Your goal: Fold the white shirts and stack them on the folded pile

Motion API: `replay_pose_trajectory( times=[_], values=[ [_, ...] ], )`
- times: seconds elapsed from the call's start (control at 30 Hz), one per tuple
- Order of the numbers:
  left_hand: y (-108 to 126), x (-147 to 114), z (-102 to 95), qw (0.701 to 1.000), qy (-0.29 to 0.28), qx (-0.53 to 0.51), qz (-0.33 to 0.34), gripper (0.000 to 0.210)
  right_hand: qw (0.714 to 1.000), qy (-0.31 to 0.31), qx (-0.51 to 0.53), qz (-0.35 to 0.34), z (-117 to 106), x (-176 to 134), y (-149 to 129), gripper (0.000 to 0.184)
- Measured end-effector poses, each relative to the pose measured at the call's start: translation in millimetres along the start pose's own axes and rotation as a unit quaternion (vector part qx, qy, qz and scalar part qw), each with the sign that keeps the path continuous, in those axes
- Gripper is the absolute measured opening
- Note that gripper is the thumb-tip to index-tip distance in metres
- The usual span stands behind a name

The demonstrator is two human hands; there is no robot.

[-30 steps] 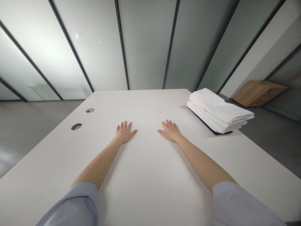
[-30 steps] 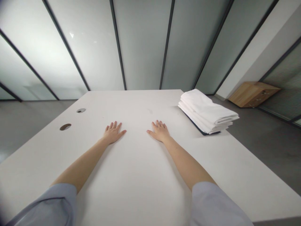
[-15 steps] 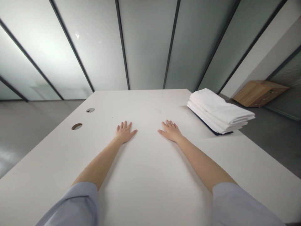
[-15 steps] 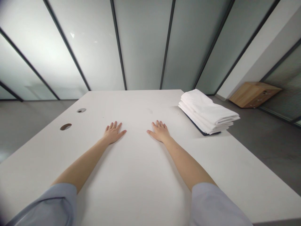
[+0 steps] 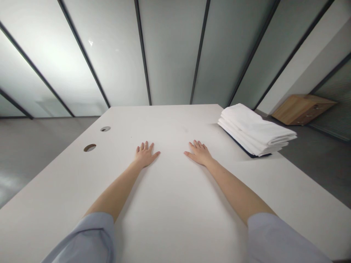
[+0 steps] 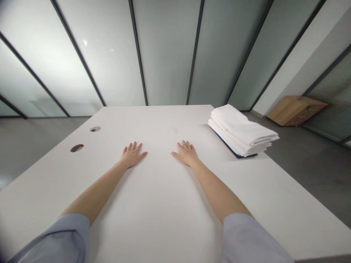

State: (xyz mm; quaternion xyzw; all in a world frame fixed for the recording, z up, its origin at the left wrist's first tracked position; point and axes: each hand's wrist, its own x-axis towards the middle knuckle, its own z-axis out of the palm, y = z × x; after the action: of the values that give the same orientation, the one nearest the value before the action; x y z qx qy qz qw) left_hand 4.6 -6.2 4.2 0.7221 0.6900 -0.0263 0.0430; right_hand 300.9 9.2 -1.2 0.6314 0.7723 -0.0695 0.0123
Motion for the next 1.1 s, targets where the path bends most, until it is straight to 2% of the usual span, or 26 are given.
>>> replay_pose_trajectory(
  times=[1.1],
  values=[
    [-2.3, 1.6, 3.3, 1.0, 0.007, 0.002, 0.002, 0.082, 1.0, -0.002, 0.004, 0.001, 1.8, 1.4, 0.5, 0.087]
  ],
)
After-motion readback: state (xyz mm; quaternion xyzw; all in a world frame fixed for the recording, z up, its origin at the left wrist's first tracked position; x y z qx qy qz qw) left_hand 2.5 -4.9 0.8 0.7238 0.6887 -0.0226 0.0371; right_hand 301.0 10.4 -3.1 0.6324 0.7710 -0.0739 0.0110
